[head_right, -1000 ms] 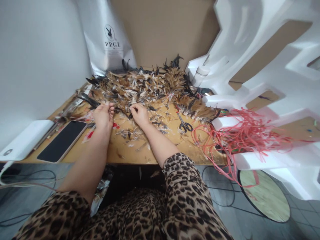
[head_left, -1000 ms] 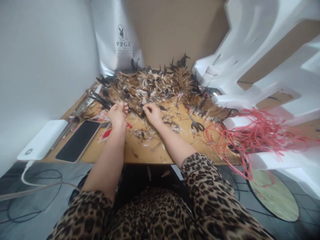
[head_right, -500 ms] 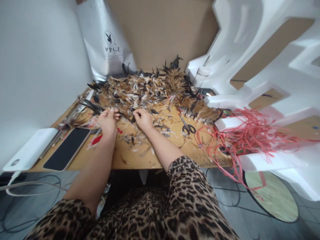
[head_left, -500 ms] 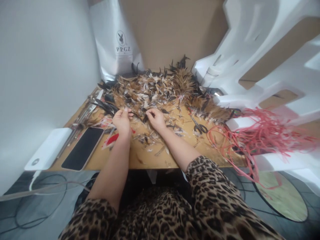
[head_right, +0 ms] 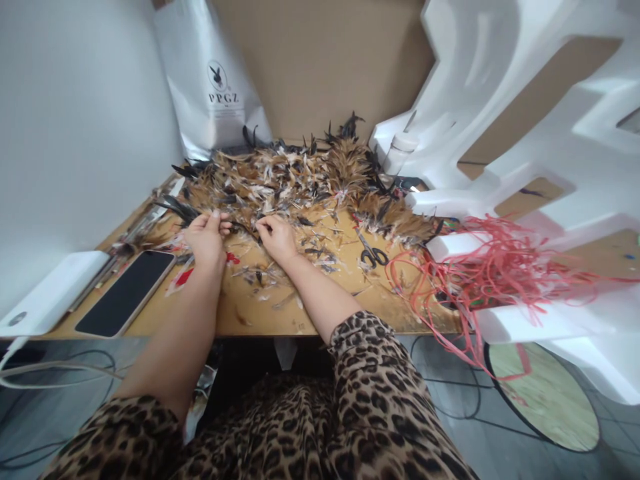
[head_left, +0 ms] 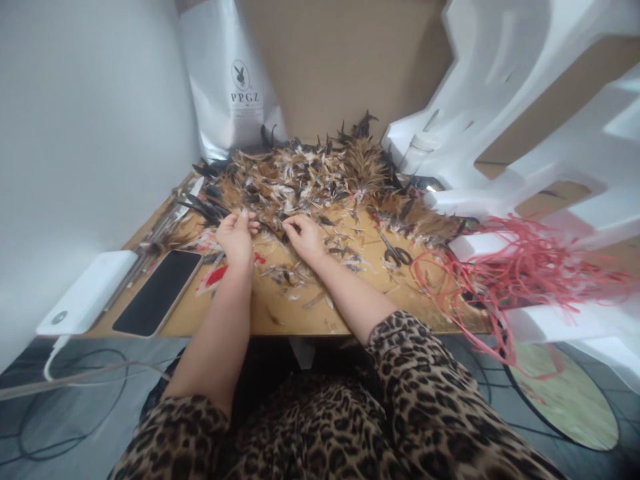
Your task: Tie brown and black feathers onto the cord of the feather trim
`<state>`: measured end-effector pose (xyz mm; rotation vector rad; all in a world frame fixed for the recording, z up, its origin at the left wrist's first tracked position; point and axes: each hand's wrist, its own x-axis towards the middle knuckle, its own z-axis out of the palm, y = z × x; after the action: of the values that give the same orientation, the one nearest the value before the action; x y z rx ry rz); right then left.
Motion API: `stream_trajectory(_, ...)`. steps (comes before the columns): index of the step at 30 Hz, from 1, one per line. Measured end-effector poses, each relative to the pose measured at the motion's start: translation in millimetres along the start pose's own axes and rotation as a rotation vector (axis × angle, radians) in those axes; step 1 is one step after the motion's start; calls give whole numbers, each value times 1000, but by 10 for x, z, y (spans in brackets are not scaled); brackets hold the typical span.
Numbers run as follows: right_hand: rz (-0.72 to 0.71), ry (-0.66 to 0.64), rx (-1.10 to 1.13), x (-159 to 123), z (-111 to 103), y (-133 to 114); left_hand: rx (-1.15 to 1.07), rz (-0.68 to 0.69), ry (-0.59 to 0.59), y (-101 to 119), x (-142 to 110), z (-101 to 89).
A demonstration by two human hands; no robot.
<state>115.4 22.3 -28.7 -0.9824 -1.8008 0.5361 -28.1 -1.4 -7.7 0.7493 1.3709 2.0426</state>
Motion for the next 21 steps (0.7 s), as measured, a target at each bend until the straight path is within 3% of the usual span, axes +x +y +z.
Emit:
stream_trajectory(6,93,27,111,78,-8,-70,-90,-18,-10,13,96,-11)
stream_trajectory(11,132,-91,147,414,-26,-191,-127,-44,-25,23,103,-38)
stream_trajectory(16,142,-225,-83,790,64,-251,-137,-57,-25,31,101,-58)
stream_trajectory(21,174,-297,-361,907,264,-202,-157,-83,-34,39,100,-34)
